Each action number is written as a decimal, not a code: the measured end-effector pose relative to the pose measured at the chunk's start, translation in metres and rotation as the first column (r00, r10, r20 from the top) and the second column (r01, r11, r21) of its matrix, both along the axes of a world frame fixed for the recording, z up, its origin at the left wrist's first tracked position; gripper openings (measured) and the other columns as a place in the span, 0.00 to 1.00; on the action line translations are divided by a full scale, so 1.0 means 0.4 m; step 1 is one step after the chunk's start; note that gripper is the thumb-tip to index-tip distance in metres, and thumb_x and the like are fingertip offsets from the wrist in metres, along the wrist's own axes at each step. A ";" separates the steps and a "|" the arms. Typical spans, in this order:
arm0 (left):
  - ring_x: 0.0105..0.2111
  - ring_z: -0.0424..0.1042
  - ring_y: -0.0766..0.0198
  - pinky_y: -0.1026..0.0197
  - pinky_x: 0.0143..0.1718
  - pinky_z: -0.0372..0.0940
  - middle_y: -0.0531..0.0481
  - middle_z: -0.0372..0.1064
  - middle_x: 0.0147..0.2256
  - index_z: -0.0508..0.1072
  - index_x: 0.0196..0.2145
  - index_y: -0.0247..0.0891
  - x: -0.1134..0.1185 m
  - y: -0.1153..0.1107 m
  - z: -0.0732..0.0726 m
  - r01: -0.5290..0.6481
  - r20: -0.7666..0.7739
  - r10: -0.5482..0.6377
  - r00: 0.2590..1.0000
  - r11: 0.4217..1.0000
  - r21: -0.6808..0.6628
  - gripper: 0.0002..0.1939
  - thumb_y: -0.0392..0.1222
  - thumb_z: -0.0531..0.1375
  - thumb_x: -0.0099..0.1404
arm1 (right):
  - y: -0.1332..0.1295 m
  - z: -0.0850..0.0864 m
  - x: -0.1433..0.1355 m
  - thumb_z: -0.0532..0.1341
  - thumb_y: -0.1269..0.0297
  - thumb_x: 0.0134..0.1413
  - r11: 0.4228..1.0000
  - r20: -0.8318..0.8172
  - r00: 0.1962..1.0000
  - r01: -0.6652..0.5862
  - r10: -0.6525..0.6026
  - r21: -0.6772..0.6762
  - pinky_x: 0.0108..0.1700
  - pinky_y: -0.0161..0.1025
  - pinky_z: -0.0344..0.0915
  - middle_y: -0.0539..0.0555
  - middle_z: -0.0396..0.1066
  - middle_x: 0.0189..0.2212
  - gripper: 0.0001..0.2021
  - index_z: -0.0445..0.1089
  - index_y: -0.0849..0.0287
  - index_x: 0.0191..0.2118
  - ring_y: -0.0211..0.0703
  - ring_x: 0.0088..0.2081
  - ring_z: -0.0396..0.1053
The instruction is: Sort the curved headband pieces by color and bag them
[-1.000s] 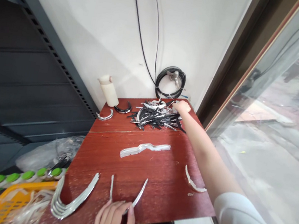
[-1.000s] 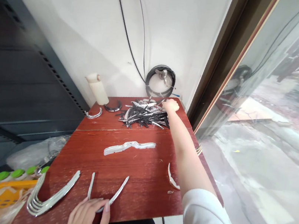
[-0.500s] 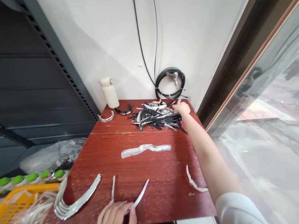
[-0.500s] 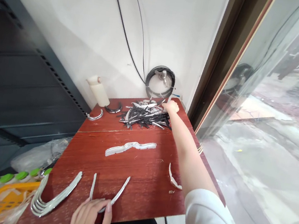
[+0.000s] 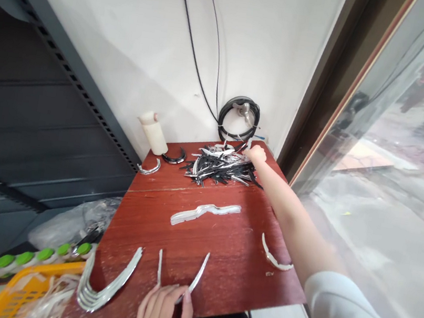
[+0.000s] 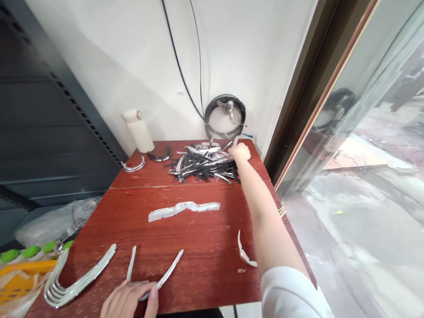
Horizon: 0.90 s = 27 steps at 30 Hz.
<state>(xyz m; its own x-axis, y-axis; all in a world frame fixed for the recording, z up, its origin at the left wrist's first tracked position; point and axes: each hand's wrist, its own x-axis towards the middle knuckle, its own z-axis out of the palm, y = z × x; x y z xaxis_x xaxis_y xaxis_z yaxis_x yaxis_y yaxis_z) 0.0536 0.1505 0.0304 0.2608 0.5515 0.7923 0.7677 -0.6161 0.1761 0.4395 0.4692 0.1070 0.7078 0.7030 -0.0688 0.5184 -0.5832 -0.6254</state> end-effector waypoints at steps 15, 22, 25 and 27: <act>0.31 0.73 0.62 0.54 0.48 0.63 0.51 0.75 0.29 0.72 0.35 0.39 0.000 -0.003 0.009 -0.003 0.006 0.003 1.000 1.000 -0.025 0.02 0.35 0.59 0.64 | -0.040 0.034 -0.005 0.55 0.57 0.62 0.930 0.003 0.999 -0.041 0.042 0.365 0.47 0.35 0.65 0.53 0.77 0.40 0.14 0.71 0.58 0.46 0.42 0.43 0.73; 0.32 0.73 0.62 0.54 0.48 0.61 0.51 0.74 0.29 0.72 0.35 0.39 0.006 -0.006 0.023 0.006 0.016 -0.006 1.000 0.999 -0.044 0.03 0.36 0.58 0.66 | -0.095 0.127 -0.009 0.52 0.58 0.64 0.828 0.094 0.992 -0.118 0.079 0.548 0.48 0.32 0.63 0.54 0.75 0.44 0.13 0.67 0.59 0.47 0.41 0.47 0.71; 0.32 0.73 0.61 0.53 0.49 0.61 0.52 0.74 0.29 0.72 0.35 0.39 0.009 -0.009 0.026 0.005 0.026 -0.004 1.000 0.999 -0.049 0.03 0.36 0.58 0.66 | -0.128 0.171 -0.010 0.51 0.59 0.65 0.775 0.038 0.995 -0.092 0.088 0.625 0.48 0.33 0.64 0.54 0.75 0.43 0.12 0.64 0.59 0.47 0.41 0.46 0.72; 0.32 0.73 0.62 0.53 0.49 0.61 0.52 0.74 0.29 0.72 0.35 0.40 0.010 -0.010 0.028 0.003 0.032 -0.002 0.999 0.999 -0.050 0.03 0.36 0.58 0.66 | -0.148 0.199 -0.024 0.52 0.62 0.65 0.707 -0.188 0.971 0.029 0.148 0.706 0.46 0.33 0.66 0.53 0.74 0.42 0.09 0.62 0.57 0.48 0.39 0.45 0.73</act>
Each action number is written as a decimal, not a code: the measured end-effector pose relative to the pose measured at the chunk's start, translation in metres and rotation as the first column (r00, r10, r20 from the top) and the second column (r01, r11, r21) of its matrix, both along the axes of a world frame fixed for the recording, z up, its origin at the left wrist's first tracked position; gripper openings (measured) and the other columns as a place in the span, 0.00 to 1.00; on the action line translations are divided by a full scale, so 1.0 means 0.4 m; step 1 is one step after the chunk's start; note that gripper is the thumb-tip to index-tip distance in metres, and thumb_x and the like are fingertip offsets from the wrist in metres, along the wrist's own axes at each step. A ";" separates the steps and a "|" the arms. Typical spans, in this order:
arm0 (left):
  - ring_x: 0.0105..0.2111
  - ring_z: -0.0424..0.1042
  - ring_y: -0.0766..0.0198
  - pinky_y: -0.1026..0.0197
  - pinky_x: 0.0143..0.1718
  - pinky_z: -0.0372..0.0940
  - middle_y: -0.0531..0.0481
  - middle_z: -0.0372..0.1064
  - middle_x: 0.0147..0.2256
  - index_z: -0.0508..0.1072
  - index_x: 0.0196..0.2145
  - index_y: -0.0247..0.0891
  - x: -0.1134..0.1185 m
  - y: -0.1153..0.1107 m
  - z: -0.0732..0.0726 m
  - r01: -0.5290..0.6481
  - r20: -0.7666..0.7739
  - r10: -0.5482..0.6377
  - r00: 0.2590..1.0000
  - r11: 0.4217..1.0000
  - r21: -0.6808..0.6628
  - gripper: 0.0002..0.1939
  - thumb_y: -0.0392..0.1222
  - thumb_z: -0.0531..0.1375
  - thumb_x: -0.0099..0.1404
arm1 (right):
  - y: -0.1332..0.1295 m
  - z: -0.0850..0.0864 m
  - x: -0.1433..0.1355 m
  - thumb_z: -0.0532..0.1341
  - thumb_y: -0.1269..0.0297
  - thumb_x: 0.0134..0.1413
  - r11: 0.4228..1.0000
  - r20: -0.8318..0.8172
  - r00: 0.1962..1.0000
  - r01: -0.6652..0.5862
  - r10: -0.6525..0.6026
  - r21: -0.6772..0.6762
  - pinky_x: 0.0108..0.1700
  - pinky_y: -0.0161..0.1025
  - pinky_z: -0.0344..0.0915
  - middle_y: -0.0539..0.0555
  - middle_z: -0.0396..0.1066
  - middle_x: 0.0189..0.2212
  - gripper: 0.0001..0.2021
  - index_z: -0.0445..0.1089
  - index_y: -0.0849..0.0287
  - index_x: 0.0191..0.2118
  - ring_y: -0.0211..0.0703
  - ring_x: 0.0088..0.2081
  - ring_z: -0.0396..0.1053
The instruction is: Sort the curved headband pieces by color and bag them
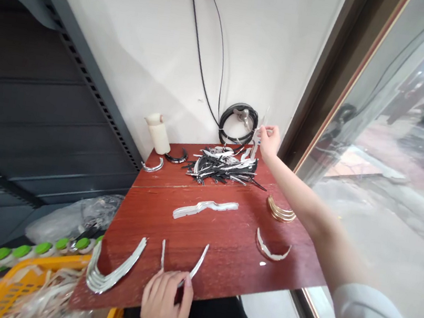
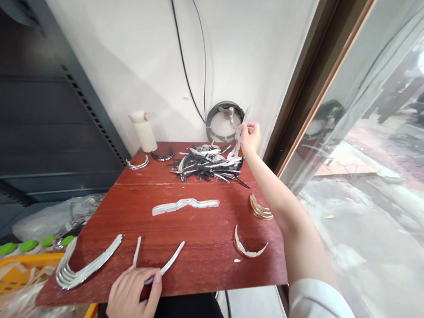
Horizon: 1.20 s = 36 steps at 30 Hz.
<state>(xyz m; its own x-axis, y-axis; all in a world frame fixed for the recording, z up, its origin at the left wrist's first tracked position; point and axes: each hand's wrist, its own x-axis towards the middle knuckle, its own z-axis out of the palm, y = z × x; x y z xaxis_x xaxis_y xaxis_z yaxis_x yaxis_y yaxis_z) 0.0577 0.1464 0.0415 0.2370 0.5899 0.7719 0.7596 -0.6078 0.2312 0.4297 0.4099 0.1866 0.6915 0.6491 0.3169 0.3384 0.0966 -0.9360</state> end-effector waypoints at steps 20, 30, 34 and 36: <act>0.33 0.73 0.63 0.53 0.52 0.61 0.53 0.74 0.31 0.71 0.34 0.40 0.013 -0.026 0.017 -0.001 0.099 0.018 0.995 0.985 -0.174 0.04 0.34 0.57 0.65 | -0.366 -0.232 -0.412 0.69 0.67 0.45 0.824 -0.545 0.725 -0.557 0.421 -0.104 0.39 0.44 0.76 0.48 0.70 0.22 0.16 0.57 0.54 0.23 0.42 0.29 0.74; 0.33 0.71 0.62 0.53 0.52 0.60 0.53 0.74 0.30 0.71 0.33 0.41 0.013 -0.028 0.014 0.002 0.118 0.019 0.993 0.984 -0.178 0.04 0.34 0.58 0.64 | -0.284 -0.189 -0.325 0.67 0.63 0.49 0.636 0.512 0.379 -0.501 0.771 -0.587 0.55 0.49 0.58 0.55 0.74 0.47 0.13 0.74 0.55 0.44 0.51 0.50 0.67; 0.33 0.71 0.63 0.54 0.52 0.60 0.54 0.74 0.30 0.70 0.33 0.41 0.019 -0.033 0.018 0.001 0.139 0.028 0.990 0.980 -0.199 0.04 0.34 0.58 0.64 | -0.230 -0.198 -0.316 0.69 0.61 0.46 0.532 0.440 0.300 -0.522 0.847 -0.667 0.46 0.41 0.62 0.54 0.77 0.38 0.12 0.76 0.57 0.39 0.47 0.40 0.71; 0.33 0.71 0.63 0.54 0.52 0.60 0.54 0.73 0.30 0.70 0.33 0.41 0.022 -0.035 0.021 0.000 0.139 0.031 0.990 0.976 -0.217 0.03 0.34 0.57 0.64 | -0.221 -0.197 -0.316 0.68 0.57 0.47 0.465 0.392 0.255 -0.562 0.884 -0.684 0.39 0.37 0.63 0.53 0.77 0.34 0.13 0.76 0.58 0.38 0.44 0.35 0.71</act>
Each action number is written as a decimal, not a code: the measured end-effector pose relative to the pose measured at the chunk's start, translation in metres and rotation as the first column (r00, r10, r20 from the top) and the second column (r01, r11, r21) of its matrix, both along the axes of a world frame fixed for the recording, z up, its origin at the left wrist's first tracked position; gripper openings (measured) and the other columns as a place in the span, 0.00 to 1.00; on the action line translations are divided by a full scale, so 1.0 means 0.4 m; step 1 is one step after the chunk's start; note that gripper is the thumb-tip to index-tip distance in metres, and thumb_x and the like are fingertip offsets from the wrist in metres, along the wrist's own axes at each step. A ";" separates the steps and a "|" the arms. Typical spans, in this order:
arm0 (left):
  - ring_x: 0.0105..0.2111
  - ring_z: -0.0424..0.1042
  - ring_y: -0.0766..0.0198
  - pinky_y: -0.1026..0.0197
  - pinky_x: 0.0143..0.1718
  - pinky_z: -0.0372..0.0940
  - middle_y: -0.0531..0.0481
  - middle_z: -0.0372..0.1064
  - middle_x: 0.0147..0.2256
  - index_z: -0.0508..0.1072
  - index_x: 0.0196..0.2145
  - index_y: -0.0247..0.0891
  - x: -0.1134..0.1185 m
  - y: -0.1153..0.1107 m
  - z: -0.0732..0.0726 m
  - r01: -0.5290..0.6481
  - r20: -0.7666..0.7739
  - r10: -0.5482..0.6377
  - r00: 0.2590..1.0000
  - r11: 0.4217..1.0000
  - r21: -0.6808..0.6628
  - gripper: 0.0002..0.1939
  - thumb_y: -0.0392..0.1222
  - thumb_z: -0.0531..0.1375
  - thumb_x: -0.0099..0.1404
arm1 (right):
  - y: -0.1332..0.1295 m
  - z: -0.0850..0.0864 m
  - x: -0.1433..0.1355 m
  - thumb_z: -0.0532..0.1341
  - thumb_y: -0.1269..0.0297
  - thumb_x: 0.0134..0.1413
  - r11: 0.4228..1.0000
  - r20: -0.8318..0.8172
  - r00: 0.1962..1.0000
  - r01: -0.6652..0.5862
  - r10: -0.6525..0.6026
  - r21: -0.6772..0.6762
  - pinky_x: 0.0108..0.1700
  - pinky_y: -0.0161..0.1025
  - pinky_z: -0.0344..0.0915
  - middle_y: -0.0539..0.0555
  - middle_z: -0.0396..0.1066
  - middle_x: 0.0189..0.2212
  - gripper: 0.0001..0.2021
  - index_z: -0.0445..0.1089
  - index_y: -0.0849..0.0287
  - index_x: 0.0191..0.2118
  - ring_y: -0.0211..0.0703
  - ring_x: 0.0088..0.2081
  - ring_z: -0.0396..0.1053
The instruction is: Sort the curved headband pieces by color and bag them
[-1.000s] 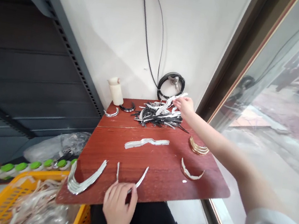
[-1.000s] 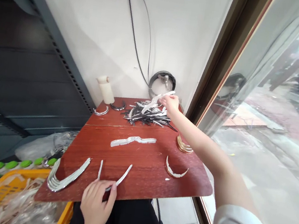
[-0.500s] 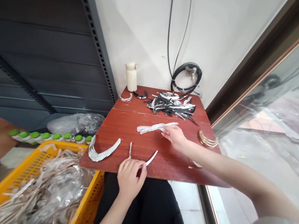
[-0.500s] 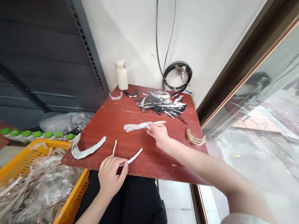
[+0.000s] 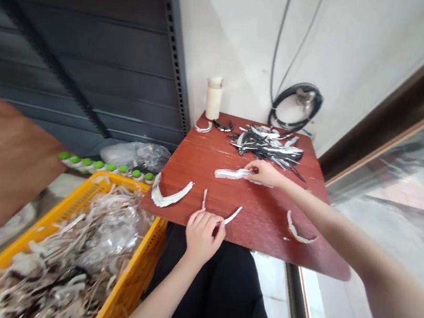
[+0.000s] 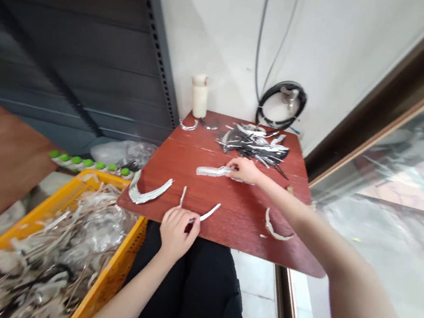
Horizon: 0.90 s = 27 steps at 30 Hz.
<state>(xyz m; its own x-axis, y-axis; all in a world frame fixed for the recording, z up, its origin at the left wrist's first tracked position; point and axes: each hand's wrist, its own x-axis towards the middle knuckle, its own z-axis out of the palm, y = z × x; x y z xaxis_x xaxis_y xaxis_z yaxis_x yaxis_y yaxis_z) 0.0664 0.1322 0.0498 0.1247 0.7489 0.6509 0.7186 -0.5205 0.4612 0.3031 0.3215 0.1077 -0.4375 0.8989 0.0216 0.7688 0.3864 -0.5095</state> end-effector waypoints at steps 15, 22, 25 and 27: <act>0.33 0.70 0.64 0.55 0.52 0.60 0.55 0.73 0.29 0.70 0.33 0.41 -0.007 0.000 -0.014 -0.013 0.011 0.013 1.000 0.999 -0.041 0.03 0.36 0.58 0.63 | -0.003 -0.018 -0.022 0.64 0.41 0.46 0.986 -0.236 0.969 0.037 -0.076 -0.165 0.32 0.35 0.61 0.53 0.75 0.29 0.24 0.77 0.60 0.34 0.41 0.30 0.68; 0.33 0.72 0.64 0.54 0.53 0.60 0.55 0.74 0.30 0.71 0.33 0.41 -0.010 0.005 -0.009 0.005 0.009 -0.004 1.000 1.000 -0.018 0.03 0.35 0.58 0.64 | -0.010 -0.051 -0.038 0.68 0.56 0.46 0.993 -0.134 0.987 0.103 -0.094 0.060 0.34 0.34 0.61 0.54 0.75 0.32 0.15 0.76 0.61 0.37 0.39 0.31 0.68; 0.33 0.72 0.63 0.53 0.52 0.60 0.54 0.74 0.30 0.71 0.33 0.41 -0.009 0.006 -0.008 -0.004 0.003 0.004 1.000 1.000 -0.007 0.03 0.35 0.58 0.63 | -0.010 -0.038 -0.037 0.72 0.60 0.41 0.994 -0.112 0.990 0.089 -0.083 0.058 0.37 0.34 0.62 0.54 0.76 0.35 0.15 0.77 0.60 0.36 0.41 0.35 0.69; 0.33 0.72 0.63 0.53 0.52 0.61 0.54 0.74 0.30 0.71 0.33 0.41 -0.007 0.007 -0.007 -0.010 -0.004 0.010 1.000 1.000 -0.003 0.03 0.35 0.58 0.63 | -0.011 -0.034 -0.039 0.72 0.62 0.41 0.995 -0.104 0.991 0.092 -0.089 0.026 0.37 0.34 0.62 0.54 0.76 0.34 0.13 0.77 0.60 0.35 0.41 0.35 0.70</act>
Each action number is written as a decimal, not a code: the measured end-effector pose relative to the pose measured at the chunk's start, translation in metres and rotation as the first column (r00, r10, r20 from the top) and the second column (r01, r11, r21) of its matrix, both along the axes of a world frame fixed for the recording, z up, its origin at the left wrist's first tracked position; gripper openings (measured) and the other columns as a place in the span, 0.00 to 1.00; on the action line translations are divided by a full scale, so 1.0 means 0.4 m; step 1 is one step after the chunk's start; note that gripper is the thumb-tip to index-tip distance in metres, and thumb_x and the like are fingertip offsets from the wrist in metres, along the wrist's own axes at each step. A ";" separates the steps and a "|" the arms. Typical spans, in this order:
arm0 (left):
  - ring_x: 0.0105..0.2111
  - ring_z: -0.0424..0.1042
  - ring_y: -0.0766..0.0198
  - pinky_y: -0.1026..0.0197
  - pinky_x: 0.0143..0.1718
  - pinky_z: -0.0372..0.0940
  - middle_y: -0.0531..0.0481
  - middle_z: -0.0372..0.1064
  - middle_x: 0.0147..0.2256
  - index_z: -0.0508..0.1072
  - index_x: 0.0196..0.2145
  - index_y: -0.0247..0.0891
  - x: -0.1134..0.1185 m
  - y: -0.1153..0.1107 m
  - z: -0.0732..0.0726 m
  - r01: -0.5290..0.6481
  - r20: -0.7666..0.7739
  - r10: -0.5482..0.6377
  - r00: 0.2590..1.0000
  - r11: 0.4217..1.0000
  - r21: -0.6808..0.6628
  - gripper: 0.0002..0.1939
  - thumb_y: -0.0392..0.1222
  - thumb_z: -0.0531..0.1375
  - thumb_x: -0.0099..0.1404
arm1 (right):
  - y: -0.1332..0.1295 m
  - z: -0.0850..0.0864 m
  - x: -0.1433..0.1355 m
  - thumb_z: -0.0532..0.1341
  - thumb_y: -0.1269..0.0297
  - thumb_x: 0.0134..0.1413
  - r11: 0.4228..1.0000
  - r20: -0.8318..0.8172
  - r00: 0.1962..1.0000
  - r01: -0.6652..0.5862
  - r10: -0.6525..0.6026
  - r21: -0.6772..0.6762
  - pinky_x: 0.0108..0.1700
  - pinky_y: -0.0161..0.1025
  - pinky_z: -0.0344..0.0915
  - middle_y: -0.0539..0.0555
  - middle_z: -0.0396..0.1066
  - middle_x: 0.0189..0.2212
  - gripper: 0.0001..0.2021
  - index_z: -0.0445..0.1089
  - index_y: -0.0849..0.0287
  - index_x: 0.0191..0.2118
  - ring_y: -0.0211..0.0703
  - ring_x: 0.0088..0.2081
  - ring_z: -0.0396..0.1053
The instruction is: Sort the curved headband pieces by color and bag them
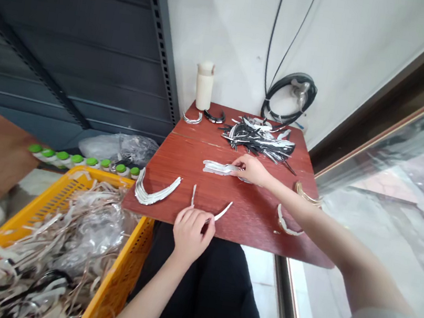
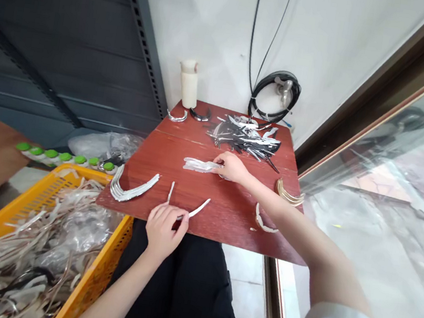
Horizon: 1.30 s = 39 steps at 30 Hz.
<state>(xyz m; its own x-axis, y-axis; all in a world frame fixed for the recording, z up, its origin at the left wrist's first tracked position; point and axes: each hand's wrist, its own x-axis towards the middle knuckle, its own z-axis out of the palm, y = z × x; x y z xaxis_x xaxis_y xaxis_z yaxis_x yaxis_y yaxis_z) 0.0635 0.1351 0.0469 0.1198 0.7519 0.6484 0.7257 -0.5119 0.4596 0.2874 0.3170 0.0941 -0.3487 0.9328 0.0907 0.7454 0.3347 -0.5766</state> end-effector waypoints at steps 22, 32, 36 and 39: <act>0.34 0.72 0.62 0.53 0.52 0.60 0.53 0.74 0.30 0.71 0.33 0.41 0.002 0.001 -0.002 -0.004 -0.032 0.004 0.999 1.000 0.008 0.03 0.35 0.58 0.63 | 0.007 0.040 0.006 0.70 0.62 0.42 0.975 0.006 0.999 -0.044 0.047 -0.220 0.29 0.31 0.58 0.48 0.74 0.26 0.14 0.75 0.60 0.38 0.35 0.26 0.68; 0.33 0.72 0.62 0.54 0.52 0.60 0.53 0.74 0.30 0.71 0.33 0.41 0.002 0.000 0.003 -0.006 -0.025 0.006 1.000 1.000 0.013 0.03 0.35 0.59 0.63 | -0.001 0.024 -0.008 0.72 0.66 0.42 0.999 0.092 0.995 -0.023 0.026 -0.033 0.33 0.32 0.58 0.50 0.75 0.29 0.11 0.75 0.60 0.35 0.38 0.30 0.69; 0.33 0.72 0.63 0.54 0.52 0.60 0.54 0.74 0.30 0.71 0.33 0.41 0.003 -0.001 0.002 -0.002 -0.025 0.002 1.000 1.000 0.014 0.03 0.35 0.58 0.63 | -0.007 0.044 -0.007 0.70 0.65 0.46 0.997 0.080 0.996 -0.037 0.042 -0.061 0.33 0.32 0.59 0.50 0.75 0.27 0.08 0.77 0.60 0.34 0.37 0.30 0.69; 0.33 0.72 0.63 0.54 0.52 0.60 0.54 0.74 0.30 0.71 0.33 0.41 0.003 -0.001 0.002 0.002 -0.025 -0.002 1.000 1.000 0.001 0.03 0.35 0.58 0.63 | 0.000 0.051 0.001 0.69 0.63 0.46 0.993 0.055 0.997 -0.045 0.051 -0.109 0.33 0.32 0.59 0.50 0.76 0.28 0.07 0.77 0.59 0.33 0.38 0.31 0.70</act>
<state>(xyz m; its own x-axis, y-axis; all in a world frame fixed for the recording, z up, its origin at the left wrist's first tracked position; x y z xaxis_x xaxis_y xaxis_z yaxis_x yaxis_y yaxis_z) 0.0648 0.1348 0.0478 0.1373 0.7506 0.6463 0.7357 -0.5142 0.4409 0.2878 0.3170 0.1143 -0.3947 0.9183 -0.0309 0.7628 0.3087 -0.5681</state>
